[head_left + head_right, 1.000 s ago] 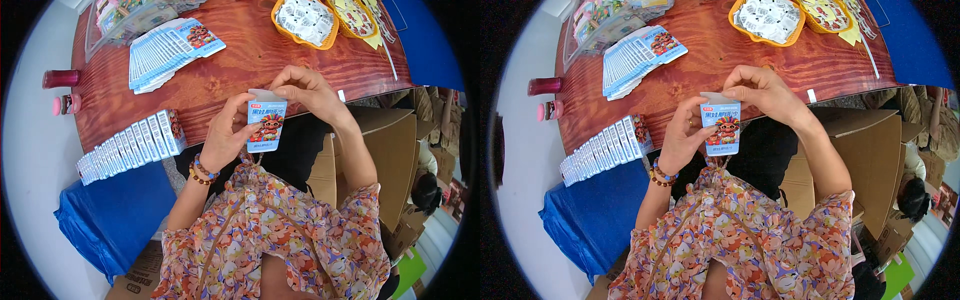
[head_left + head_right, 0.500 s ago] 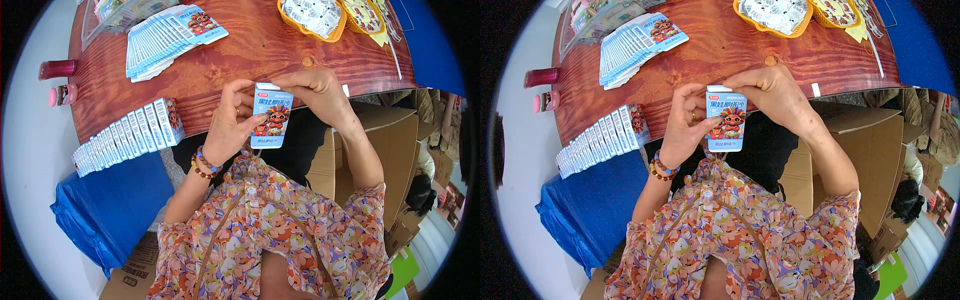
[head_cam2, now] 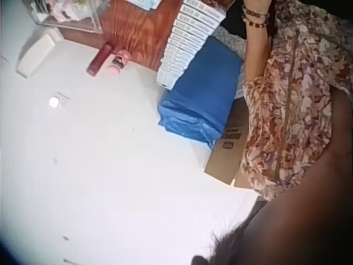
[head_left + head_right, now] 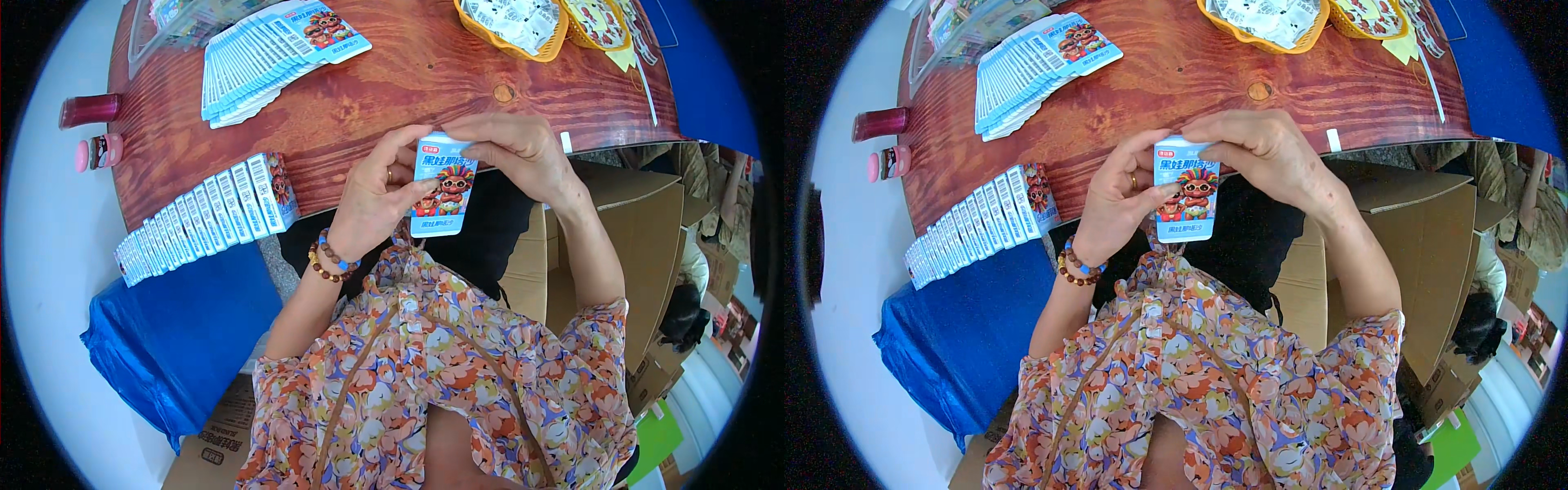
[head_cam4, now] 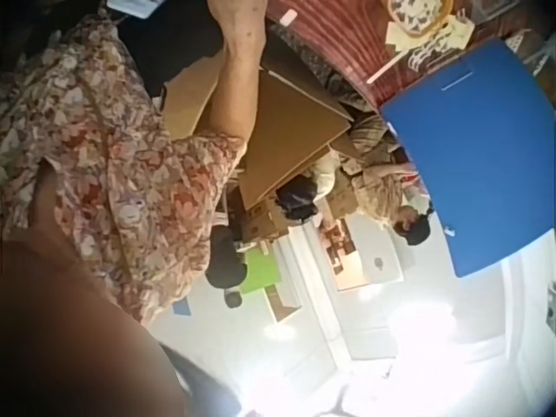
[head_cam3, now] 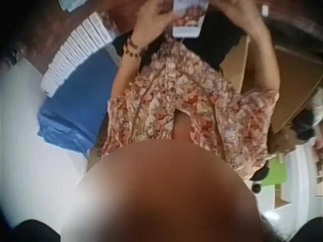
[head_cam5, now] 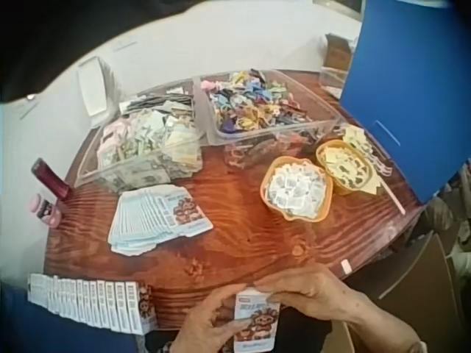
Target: Packaging small toys into plastic cups and applying labels or small cardboard boxes.
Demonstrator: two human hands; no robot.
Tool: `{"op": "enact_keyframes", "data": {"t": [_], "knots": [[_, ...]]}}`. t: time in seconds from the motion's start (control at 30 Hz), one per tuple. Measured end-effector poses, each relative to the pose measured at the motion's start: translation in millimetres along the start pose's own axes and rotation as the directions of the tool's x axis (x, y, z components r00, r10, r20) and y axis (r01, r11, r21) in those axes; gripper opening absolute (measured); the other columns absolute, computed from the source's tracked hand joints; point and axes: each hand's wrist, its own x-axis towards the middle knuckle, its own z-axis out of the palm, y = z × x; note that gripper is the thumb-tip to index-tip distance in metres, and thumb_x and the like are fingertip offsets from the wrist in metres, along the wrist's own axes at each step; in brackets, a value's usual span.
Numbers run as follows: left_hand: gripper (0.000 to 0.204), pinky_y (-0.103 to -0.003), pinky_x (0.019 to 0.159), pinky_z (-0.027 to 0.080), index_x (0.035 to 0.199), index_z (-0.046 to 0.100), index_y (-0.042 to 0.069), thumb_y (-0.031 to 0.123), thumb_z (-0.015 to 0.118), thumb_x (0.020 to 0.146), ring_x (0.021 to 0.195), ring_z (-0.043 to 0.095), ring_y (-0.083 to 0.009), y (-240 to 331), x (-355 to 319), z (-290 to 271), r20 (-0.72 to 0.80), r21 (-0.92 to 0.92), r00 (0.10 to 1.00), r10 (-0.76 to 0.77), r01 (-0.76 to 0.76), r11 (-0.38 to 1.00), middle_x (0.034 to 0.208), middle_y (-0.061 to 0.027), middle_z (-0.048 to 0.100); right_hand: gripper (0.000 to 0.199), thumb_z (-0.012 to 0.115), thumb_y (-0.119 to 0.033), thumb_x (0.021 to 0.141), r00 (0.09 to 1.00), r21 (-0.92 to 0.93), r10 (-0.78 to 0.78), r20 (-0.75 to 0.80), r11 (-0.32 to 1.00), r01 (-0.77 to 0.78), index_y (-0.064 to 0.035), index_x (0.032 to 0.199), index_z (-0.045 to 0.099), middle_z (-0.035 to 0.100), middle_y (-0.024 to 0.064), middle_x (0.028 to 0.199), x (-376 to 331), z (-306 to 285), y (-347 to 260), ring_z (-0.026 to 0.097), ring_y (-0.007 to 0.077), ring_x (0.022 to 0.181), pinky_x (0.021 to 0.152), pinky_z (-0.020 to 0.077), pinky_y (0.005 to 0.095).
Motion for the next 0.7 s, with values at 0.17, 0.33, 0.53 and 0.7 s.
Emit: {"op": "enact_keyframes", "data": {"t": [0.17, 0.33, 0.53, 0.7], "knots": [[0.077, -0.031, 0.079, 0.056, 0.155, 0.036, 0.011, 0.000, 0.071, 0.088, 0.089, 0.068, -0.0167, 1, 1, 6, -0.026, 0.054, 0.999, 0.038, -0.036, 0.998, 0.104, -0.0108, 0.065, 0.026, 0.065, 0.004, 0.092, 0.999, 0.173, 0.029, 0.033, 0.984, -0.034, 0.0018, 0.117, 0.070, 0.073, 0.0090, 0.111, 0, -3, -4, 0.069, 0.0161, 0.103, 0.086, 0.0563, 0.0276], [0.079, -0.033, 0.081, 0.057, 0.156, 0.034, 0.011, 0.002, 0.071, 0.087, 0.091, 0.069, -0.0190, 9, 1, 7, 0.002, 0.184, 0.999, 0.033, -0.033, 0.982, 0.108, -0.0128, 0.066, 0.019, 0.066, 0.003, 0.092, 1.000, 0.049, 0.000, -0.001, 0.999, 0.000, 0.0030, 0.110, 0.071, 0.071, 0.0064, 0.104, 2, -6, -11, 0.067, 0.0130, 0.096, 0.084, 0.0533, 0.0256], [0.080, -0.033, 0.080, 0.057, 0.157, 0.032, 0.009, 0.003, 0.071, 0.088, 0.091, 0.069, -0.0188, 8, 3, 3, 0.039, 0.139, 0.999, 0.011, -0.017, 0.990, 0.110, -0.0130, 0.066, 0.024, 0.064, 0.007, 0.090, 0.979, 0.349, 0.185, 0.086, 0.915, -0.204, 0.0015, 0.112, 0.072, 0.073, 0.0066, 0.104, 1, -12, -10, 0.067, 0.0123, 0.097, 0.085, 0.0529, 0.0262], [0.080, -0.034, 0.080, 0.057, 0.157, 0.032, 0.009, 0.002, 0.071, 0.088, 0.090, 0.069, -0.0196, 6, 3, 3, 0.065, 0.077, 0.998, -0.003, -0.002, 0.997, 0.111, -0.0134, 0.066, 0.025, 0.064, 0.008, 0.089, 0.977, 0.278, 0.203, 0.057, 0.937, -0.211, 0.0016, 0.111, 0.074, 0.074, 0.0079, 0.107, -3, -12, -9, 0.069, 0.0125, 0.098, 0.086, 0.0544, 0.0264]]}}
